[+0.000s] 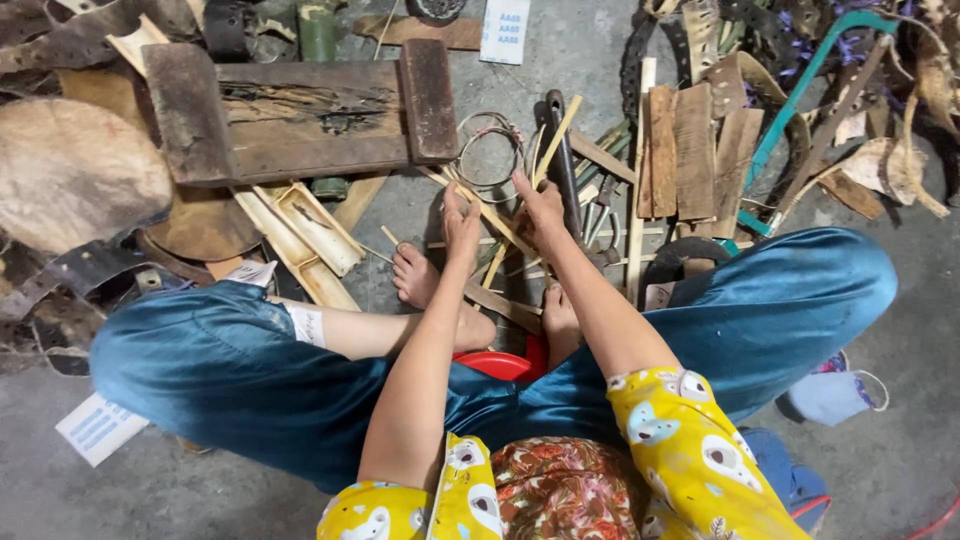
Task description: The person handles wooden strips, wraps thread around a joint, and fits the components together against a wooden block.
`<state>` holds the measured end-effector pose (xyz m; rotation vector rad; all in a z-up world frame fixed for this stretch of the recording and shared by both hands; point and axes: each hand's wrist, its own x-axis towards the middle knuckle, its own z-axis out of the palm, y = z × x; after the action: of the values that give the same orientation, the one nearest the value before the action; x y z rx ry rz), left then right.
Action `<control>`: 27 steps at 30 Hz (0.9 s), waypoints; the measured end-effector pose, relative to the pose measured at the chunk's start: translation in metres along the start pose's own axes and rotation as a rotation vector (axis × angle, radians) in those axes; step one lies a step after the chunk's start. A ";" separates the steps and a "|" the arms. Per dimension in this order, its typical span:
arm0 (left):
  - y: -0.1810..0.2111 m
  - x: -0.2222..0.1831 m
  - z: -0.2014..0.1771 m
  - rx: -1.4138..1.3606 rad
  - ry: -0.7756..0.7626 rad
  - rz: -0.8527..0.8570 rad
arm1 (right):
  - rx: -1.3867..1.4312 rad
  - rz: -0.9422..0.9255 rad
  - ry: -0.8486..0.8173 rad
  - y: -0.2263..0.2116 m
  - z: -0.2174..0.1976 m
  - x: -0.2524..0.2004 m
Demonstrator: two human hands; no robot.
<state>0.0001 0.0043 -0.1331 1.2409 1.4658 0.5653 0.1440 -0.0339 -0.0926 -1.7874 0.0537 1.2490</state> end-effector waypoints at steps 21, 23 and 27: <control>-0.053 0.001 0.068 -0.375 0.179 -0.424 | 0.196 0.000 0.126 0.008 -0.046 0.026; -0.048 0.006 0.074 -0.793 0.049 -0.507 | 0.043 0.011 0.086 -0.008 -0.029 -0.014; -0.051 0.022 0.080 -0.713 0.028 -0.543 | 0.153 0.024 -0.073 0.028 -0.021 -0.007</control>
<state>0.0564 -0.0155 -0.2104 0.2638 1.3659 0.6465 0.1416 -0.0677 -0.1047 -1.6129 0.1261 1.2913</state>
